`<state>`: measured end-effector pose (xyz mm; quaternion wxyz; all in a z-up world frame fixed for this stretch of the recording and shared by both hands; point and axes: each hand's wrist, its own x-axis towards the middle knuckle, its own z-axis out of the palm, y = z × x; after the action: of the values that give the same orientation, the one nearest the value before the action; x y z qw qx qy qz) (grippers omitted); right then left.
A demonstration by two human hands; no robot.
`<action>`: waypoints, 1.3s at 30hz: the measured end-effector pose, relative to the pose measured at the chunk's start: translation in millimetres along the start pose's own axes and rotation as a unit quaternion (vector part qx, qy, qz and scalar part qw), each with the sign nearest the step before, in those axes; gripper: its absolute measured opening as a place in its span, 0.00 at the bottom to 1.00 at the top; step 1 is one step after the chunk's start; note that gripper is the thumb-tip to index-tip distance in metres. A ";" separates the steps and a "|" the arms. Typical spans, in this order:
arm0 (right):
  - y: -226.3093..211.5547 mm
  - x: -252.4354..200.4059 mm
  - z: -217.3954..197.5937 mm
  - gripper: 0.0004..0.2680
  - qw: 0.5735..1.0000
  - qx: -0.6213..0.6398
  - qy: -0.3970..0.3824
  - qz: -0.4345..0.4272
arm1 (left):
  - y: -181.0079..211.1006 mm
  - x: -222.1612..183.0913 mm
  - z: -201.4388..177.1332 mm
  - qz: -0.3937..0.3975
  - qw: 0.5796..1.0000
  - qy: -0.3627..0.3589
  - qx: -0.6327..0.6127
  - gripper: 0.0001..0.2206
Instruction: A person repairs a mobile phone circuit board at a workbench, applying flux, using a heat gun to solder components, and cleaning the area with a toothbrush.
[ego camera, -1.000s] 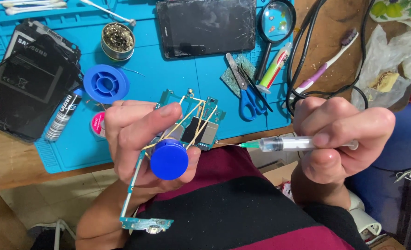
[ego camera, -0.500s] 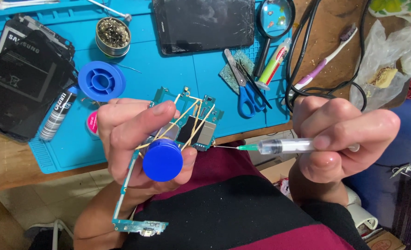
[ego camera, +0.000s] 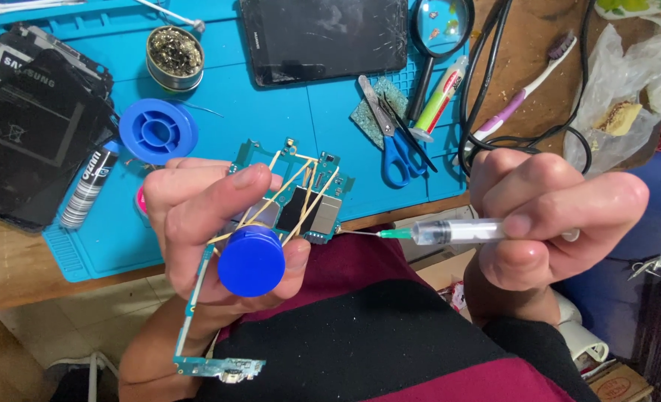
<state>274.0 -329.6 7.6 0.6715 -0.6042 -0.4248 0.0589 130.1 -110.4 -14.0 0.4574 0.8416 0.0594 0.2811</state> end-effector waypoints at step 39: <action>12.7 -20.0 -46.0 0.07 0.820 -0.564 -0.052 0.082 | -10.4 -28.9 24.5 -0.030 0.983 0.108 -0.143 0.31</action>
<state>296.5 -373.1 -9.1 0.1826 -0.9060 -0.3672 -0.1052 120.5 -132.7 -44.8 0.5721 0.7303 0.0931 0.3615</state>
